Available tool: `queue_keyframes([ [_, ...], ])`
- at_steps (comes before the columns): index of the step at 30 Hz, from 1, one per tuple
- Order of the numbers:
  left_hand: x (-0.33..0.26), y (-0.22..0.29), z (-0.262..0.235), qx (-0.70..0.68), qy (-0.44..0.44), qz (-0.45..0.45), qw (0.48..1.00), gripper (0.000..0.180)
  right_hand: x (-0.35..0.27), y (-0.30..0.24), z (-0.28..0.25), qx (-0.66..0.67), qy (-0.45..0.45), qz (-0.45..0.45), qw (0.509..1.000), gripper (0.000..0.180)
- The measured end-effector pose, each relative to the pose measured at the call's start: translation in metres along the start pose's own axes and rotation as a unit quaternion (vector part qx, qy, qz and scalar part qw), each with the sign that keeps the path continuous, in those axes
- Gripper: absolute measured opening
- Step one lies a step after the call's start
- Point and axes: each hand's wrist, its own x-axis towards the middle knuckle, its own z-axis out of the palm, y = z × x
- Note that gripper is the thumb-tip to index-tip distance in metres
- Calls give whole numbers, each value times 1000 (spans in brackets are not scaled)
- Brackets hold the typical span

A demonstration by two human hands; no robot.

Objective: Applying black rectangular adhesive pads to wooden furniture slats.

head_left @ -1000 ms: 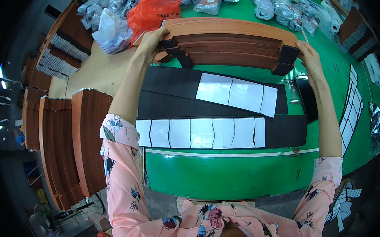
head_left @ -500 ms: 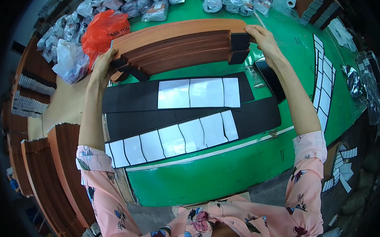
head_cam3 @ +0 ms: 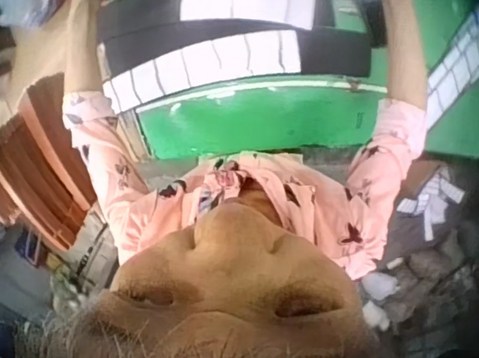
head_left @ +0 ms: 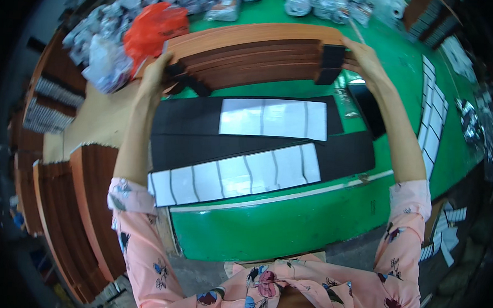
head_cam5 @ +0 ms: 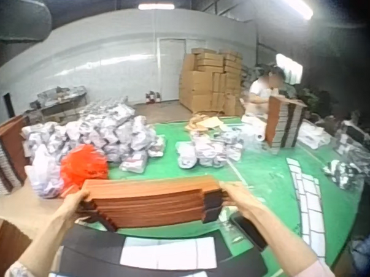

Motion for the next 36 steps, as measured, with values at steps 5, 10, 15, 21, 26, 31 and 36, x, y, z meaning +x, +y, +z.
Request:
queue_keyframes([
  [5,-20,25,36,75,10,-17,997,37,1,-1,-28,26,53,-30,998,57],
  [10,-24,27,37,50,37,12,998,37,1,0,-27,30,31,-32,999,56],
  [15,-21,19,34,50,47,1,998,35,-2,7,-17,38,73,-13,997,59],
  [21,-24,21,32,55,38,10,998,33,3,10,-17,40,45,-12,998,68],
  [26,-20,18,33,55,21,-4,998,36,5,12,-19,34,74,-12,997,69],
  [31,-16,15,32,86,14,-9,996,38,0,10,-21,12,51,-16,999,71],
  [36,-8,8,18,25,19,11,999,34,-6,2,-6,-4,36,-23,999,71],
])
